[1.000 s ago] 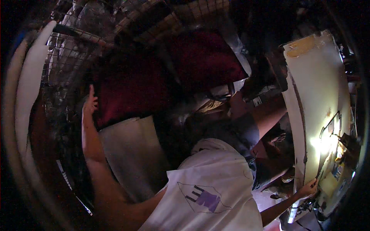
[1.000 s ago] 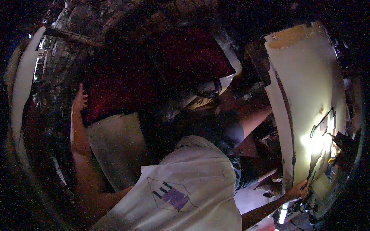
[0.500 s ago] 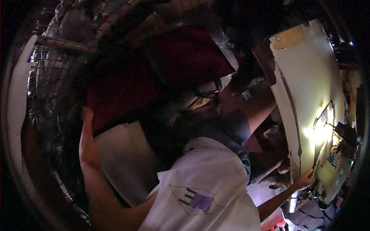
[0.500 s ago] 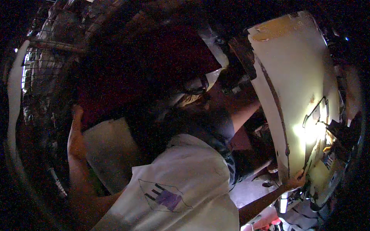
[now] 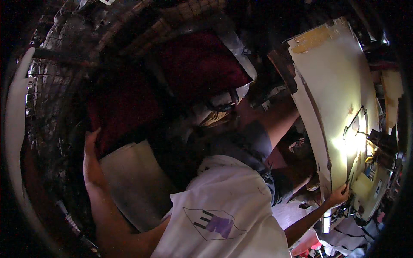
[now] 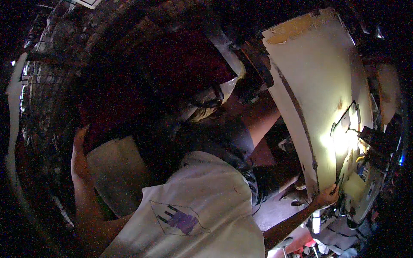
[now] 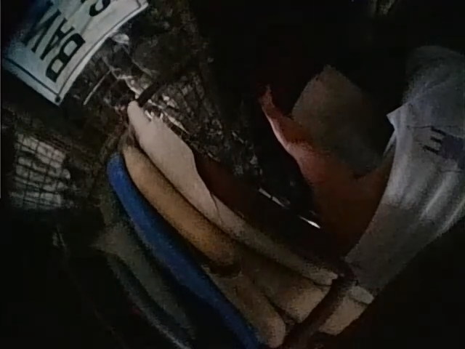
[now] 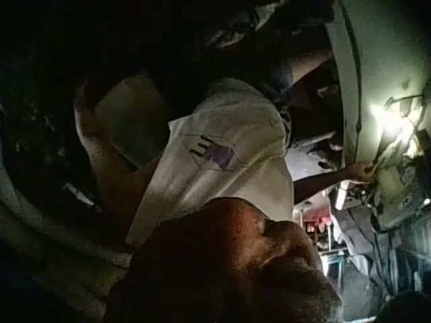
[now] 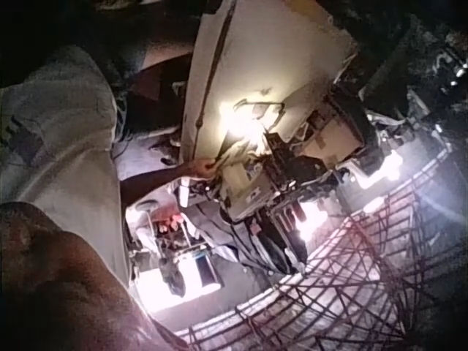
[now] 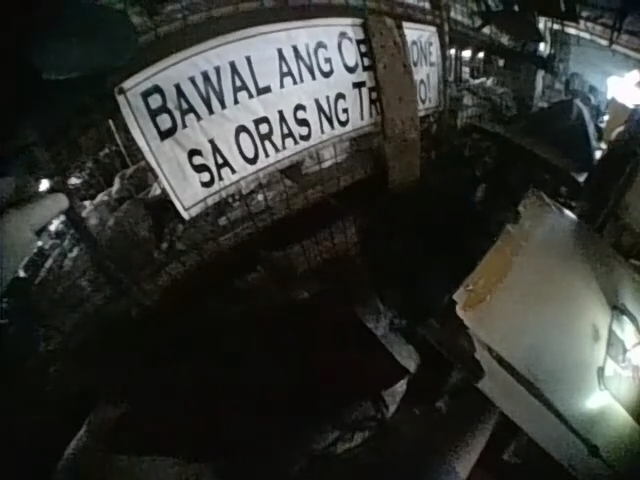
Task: Sew components of a leather bag using an industrial sewing machine.
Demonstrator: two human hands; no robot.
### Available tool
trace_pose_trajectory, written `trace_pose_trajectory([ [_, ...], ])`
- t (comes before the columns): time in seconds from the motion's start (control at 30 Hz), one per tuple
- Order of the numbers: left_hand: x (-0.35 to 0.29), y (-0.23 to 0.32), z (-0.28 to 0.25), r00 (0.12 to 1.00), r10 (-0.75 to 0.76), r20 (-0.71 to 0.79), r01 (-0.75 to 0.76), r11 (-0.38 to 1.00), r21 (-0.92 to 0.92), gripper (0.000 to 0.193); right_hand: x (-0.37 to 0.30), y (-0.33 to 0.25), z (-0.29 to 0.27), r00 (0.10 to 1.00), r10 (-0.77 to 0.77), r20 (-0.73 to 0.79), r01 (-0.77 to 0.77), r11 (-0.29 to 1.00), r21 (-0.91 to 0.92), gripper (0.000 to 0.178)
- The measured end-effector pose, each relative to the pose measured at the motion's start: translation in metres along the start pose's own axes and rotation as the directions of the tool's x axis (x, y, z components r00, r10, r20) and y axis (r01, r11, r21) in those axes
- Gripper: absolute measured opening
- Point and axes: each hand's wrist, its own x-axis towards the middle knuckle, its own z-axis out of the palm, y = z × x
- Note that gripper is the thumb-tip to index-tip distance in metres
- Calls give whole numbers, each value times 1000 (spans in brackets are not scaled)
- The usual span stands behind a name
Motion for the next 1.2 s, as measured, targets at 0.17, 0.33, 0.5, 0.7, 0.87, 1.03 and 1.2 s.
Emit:
trace_pose_trajectory([
  [0.17,4,-10,-4,969,-150,197,147,989,31,79,5,-17,-10,996,-77,-53,72,993,-94,30],
  [0.33,54,-22,-28,970,138,-200,-55,926,374,65,-24,22,17,1000,3,-20,-4,998,-56,32],
  [0.5,-8,81,-19,989,-1,-149,79,854,514,60,1,10,-1,994,99,41,-101,994,37,36],
  [0.7,-74,259,-86,965,237,-109,-225,968,108,62,-6,39,8,999,-54,-4,53,995,-88,36],
  [0.87,-187,427,-128,857,503,-112,-498,864,67,55,-5,24,15,998,-61,5,61,994,-96,39],
  [1.03,-185,516,-146,522,837,-164,-846,532,23,46,-6,31,12,999,-47,0,47,989,-140,37],
  [1.2,-178,546,-147,345,871,-349,-885,426,187,42,-10,31,20,991,-105,-87,105,994,-10,37],
])
